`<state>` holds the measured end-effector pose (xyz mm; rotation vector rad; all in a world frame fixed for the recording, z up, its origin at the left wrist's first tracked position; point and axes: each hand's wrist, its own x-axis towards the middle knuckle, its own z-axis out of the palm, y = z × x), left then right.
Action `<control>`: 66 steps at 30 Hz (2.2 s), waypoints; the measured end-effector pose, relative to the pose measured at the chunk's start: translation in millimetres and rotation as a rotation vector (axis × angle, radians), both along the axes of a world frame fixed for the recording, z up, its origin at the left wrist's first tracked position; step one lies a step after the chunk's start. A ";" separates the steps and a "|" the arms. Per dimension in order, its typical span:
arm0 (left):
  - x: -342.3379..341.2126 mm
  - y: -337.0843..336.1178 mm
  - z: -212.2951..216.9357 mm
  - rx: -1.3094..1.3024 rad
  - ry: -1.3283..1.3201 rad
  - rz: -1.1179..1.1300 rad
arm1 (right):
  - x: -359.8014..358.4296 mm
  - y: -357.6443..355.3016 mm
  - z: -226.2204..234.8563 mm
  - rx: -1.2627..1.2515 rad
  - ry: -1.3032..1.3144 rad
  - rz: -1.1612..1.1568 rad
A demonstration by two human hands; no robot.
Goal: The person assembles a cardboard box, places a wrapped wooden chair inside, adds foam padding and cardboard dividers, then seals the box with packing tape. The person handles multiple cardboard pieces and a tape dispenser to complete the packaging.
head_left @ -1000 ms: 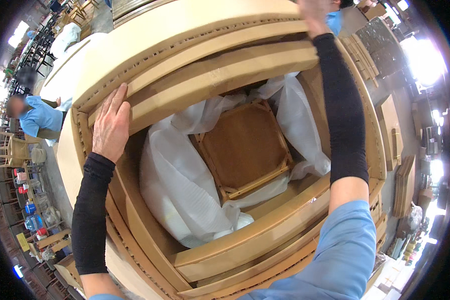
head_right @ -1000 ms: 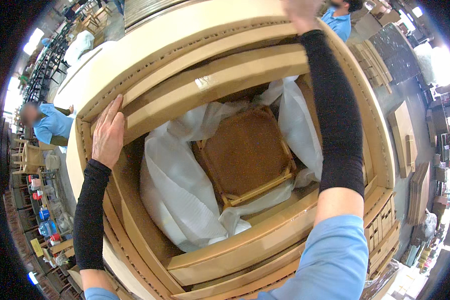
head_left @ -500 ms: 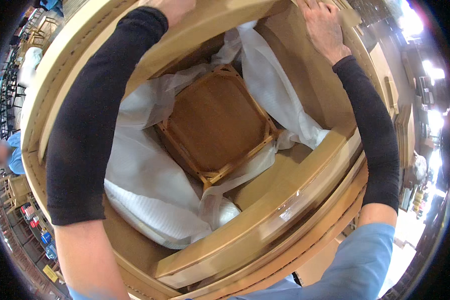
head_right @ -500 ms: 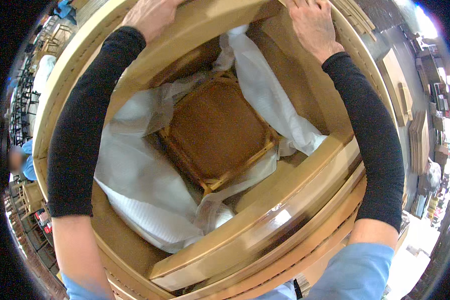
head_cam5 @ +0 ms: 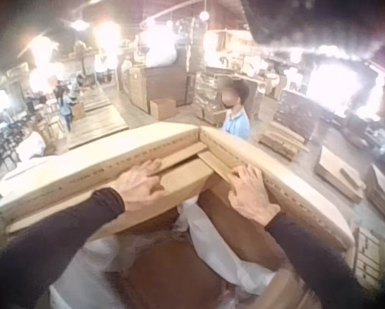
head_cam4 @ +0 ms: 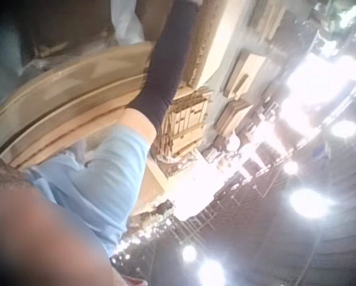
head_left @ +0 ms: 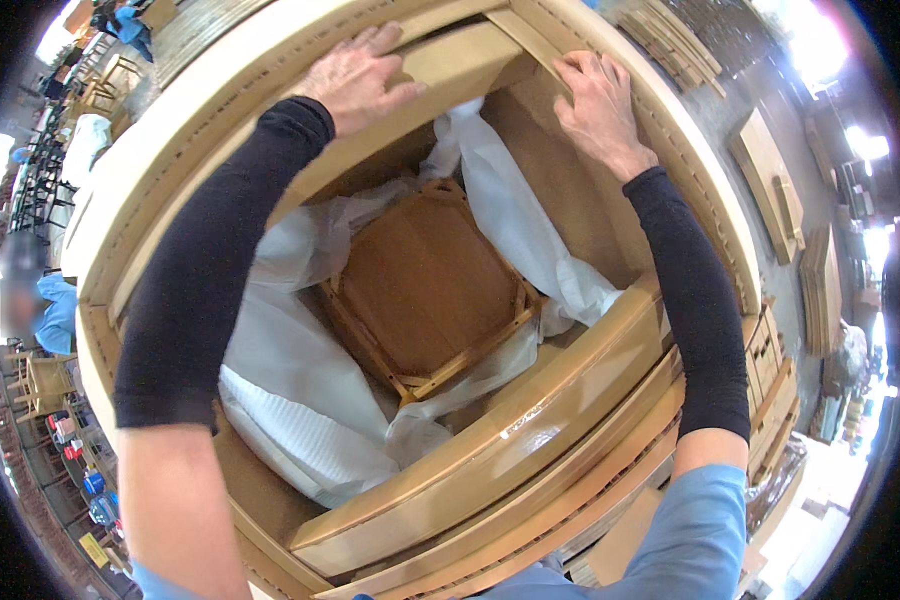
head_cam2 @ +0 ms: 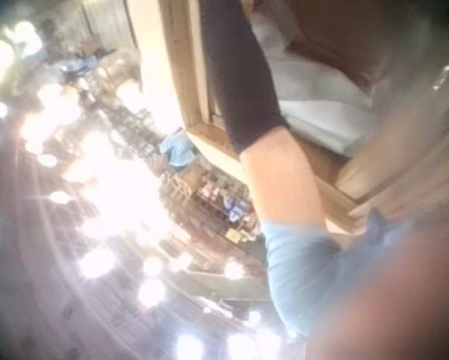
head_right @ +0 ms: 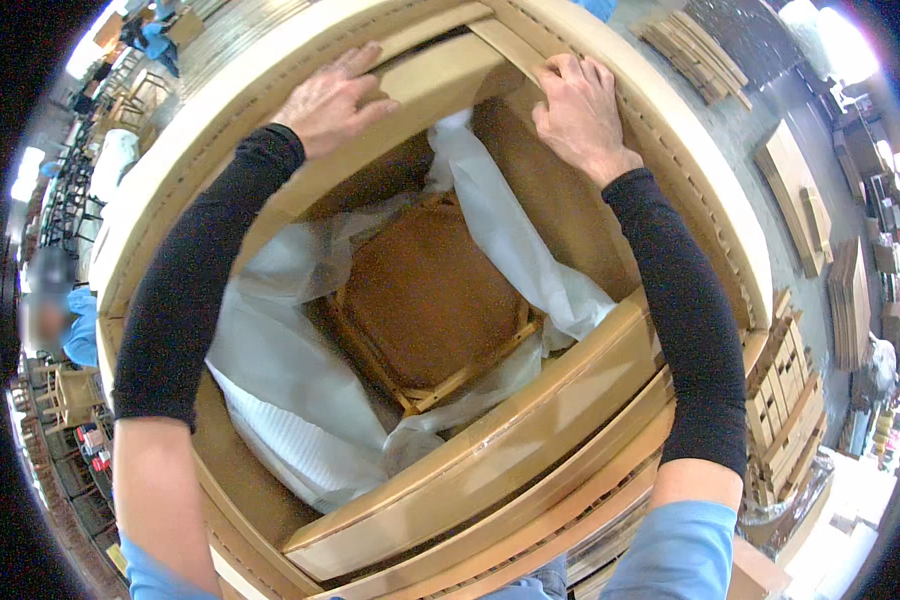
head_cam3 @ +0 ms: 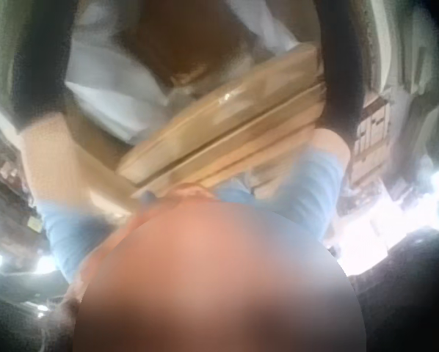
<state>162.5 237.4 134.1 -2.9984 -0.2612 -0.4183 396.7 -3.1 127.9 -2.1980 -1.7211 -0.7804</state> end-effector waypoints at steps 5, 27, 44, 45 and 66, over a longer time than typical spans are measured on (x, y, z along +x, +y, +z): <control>-9.5 2.7 -12.8 -0.030 -0.073 0.042 | -32.2 72.9 72.5 0.277 0.528 0.317; -284.7 -19.1 2.4 -0.164 0.180 0.314 | -4.2 135.9 -2.3 -0.334 0.100 -0.139; -389.1 -215.6 42.1 -0.329 -0.035 0.679 | -296.0 -258.5 86.8 -0.537 0.518 0.675; -413.0 -260.6 49.3 -0.309 -0.085 0.671 | -295.5 -285.9 76.7 -0.557 0.511 0.612; -404.0 -1205.7 -194.4 -1.605 -1.042 2.553 | -266.0 -304.3 31.8 -0.557 0.919 0.742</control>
